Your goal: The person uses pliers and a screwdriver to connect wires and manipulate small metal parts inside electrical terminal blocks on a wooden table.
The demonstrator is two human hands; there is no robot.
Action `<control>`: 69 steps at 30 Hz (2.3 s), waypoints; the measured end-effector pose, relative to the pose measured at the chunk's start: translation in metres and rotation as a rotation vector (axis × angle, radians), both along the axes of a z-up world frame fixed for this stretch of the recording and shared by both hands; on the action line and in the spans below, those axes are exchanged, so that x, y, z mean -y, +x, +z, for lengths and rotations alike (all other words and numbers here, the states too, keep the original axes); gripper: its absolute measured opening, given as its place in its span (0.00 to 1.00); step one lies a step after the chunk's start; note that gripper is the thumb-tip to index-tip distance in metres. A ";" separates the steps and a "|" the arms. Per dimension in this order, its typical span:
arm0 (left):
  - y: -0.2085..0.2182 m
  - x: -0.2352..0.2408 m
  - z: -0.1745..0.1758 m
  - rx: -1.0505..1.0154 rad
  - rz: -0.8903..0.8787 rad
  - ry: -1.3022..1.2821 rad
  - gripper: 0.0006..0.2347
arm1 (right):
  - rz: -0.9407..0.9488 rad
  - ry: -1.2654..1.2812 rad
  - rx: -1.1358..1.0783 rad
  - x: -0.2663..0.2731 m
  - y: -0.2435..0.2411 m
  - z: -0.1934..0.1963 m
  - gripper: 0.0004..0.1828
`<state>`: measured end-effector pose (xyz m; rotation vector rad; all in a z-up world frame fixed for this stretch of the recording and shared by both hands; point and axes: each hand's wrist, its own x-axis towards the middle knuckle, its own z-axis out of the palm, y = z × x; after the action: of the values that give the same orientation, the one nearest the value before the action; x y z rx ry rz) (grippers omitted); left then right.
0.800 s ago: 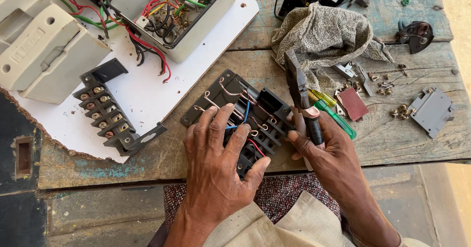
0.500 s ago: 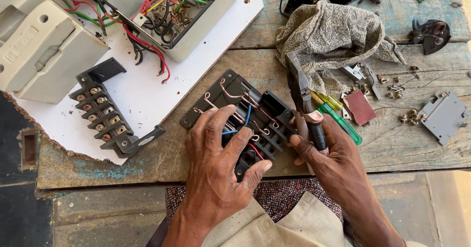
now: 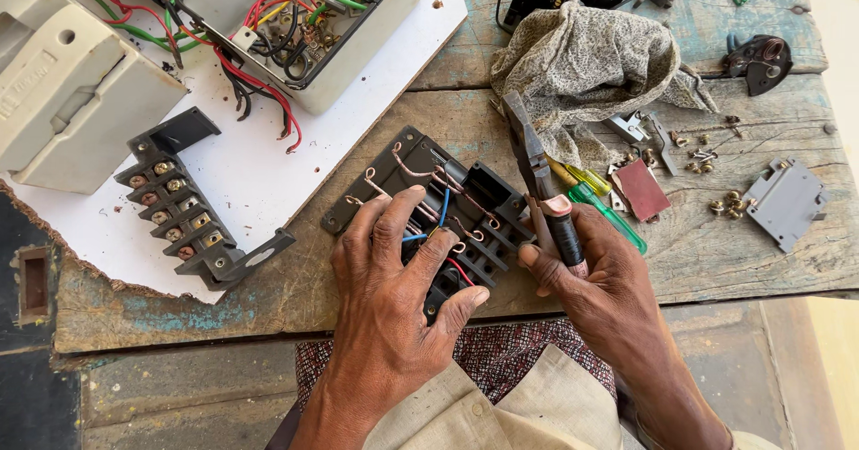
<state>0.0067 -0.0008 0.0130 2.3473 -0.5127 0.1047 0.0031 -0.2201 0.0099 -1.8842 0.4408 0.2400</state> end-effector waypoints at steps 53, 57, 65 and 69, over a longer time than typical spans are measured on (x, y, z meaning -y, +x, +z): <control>0.008 0.062 0.007 0.311 -0.093 0.295 0.21 | 0.069 -0.793 0.495 0.060 -0.012 0.005 0.17; 0.004 0.091 0.000 0.375 -0.240 0.232 0.20 | -0.024 -0.849 0.316 0.089 0.002 0.004 0.24; 0.001 0.111 -0.018 0.150 -0.537 0.110 0.22 | -0.243 -0.471 0.113 0.103 0.005 -0.018 0.12; 0.000 0.112 -0.016 0.195 -0.544 0.143 0.21 | -0.341 -0.358 0.236 0.132 0.001 -0.018 0.13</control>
<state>0.0062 -0.1132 -0.0034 2.2584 -1.2698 0.0430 0.0044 -0.3517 -0.0078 -2.1121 0.6646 -0.3054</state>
